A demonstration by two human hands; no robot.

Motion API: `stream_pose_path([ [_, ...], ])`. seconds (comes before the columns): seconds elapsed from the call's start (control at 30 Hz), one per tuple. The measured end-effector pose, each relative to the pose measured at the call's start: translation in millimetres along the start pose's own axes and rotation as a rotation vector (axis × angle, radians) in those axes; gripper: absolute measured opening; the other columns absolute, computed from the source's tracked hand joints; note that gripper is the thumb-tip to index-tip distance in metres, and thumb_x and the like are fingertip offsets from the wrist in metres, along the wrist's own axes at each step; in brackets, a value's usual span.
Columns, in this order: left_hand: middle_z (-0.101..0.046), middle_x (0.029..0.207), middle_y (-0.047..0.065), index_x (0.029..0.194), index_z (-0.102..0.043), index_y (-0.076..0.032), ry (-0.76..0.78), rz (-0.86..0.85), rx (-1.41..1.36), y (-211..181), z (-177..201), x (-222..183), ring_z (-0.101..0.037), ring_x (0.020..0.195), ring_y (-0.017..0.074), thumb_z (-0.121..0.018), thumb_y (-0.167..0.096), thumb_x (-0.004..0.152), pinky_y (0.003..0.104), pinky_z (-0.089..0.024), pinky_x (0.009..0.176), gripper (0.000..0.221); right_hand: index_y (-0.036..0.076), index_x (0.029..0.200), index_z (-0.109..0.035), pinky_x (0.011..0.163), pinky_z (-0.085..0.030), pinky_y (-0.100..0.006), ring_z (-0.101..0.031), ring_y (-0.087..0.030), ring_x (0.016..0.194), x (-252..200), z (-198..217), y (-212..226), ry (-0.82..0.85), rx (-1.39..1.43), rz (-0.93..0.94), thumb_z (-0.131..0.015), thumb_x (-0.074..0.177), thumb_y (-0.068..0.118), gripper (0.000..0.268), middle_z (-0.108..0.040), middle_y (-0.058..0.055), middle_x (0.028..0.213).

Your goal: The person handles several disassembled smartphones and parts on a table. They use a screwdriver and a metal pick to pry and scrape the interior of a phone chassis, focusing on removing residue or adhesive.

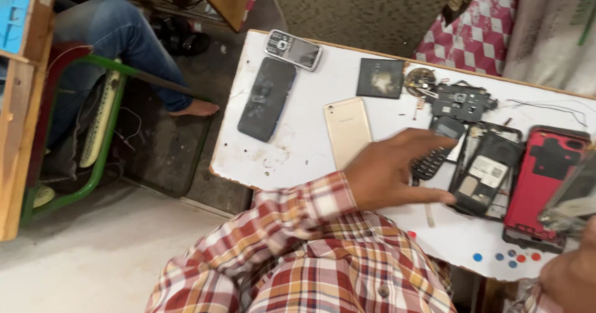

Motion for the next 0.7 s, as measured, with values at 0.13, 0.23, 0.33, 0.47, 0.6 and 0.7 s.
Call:
stream_pose_path([
  [0.13,-0.063,0.141,0.014,0.148,-0.055,-0.013,-0.174,0.115,-0.494,38.0,37.1,-48.7,-0.067,0.104,0.02,-0.089,-0.045,0.081,0.034,-0.063,0.082,0.082,-0.005,0.137,-0.061,0.09,-0.051,-0.027,-0.062,-0.016,0.106,-13.0,-56.1,24.4,0.231,0.271,-0.089,-0.075,0.1,0.019,0.047,-0.065,-0.009,0.125],
  [0.23,-0.065,0.144,0.009,0.144,-0.06,-0.013,-0.53,0.019,0.039,62.0,93.6,-86.6,-0.065,0.127,0.0259,-0.086,-0.032,0.089,0.042,-0.054,0.106,0.064,-0.004,0.141,-0.06,0.079,-0.054,-0.028,-0.063,-0.015,0.102,-21.9,-109.9,40.6,0.463,0.331,-0.355,-0.076,0.094,0.023,0.057,-0.065,-0.01,0.13],
  [0.33,-0.059,0.147,0.013,0.142,-0.058,-0.013,-0.777,0.221,0.37,99.2,148.6,-119.8,-0.058,0.135,0.0329,-0.082,-0.038,0.09,0.048,-0.047,0.114,0.062,-0.005,0.147,-0.051,0.101,-0.049,-0.037,-0.059,-0.029,0.124,-8.1,-145.7,69.2,0.556,0.158,-0.041,-0.072,0.1,0.018,0.056,-0.055,-0.022,0.139],
  [0.47,-0.043,0.155,0.022,0.15,-0.051,-0.009,-0.686,0.352,0.613,136.2,164.1,-137.9,-0.038,0.146,0.0407,-0.077,-0.048,0.091,0.059,-0.031,0.115,0.075,0.001,0.153,-0.043,0.079,-0.058,-0.044,-0.067,-0.043,0.108,-8.0,-177.5,87.0,0.644,-0.407,0.216,-0.083,0.08,0.027,0.087,-0.051,-0.033,0.137],
  [0.6,-0.038,0.158,0.02,0.15,-0.051,-0.012,-0.609,0.347,0.685,146.8,144.7,-134.8,-0.029,0.152,0.0371,-0.073,-0.059,0.091,0.06,-0.019,0.122,0.079,0.003,0.154,-0.038,0.064,-0.059,-0.043,-0.073,-0.038,0.087,-13.9,-203.0,84.9,0.787,-0.395,0.121,-0.083,0.077,0.03,0.094,-0.05,-0.036,0.139],
  [0.7,-0.039,0.157,0.019,0.149,-0.053,-0.012,-0.588,0.356,0.65,148.5,134.2,-138.6,-0.028,0.152,0.0361,-0.073,-0.061,0.09,0.06,-0.015,0.124,0.079,0.004,0.154,-0.041,0.068,-0.06,-0.044,-0.072,-0.037,0.084,-18.5,-225.4,84.6,0.816,-0.375,0.193,-0.083,0.08,0.03,0.089,-0.053,-0.032,0.139],
])
Point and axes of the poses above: each hand's wrist, its own x-axis towards the middle knuckle, its own z-axis out of the back of the hand, y = z × x, the point moved 5 cm from there along x, towards the middle knuckle
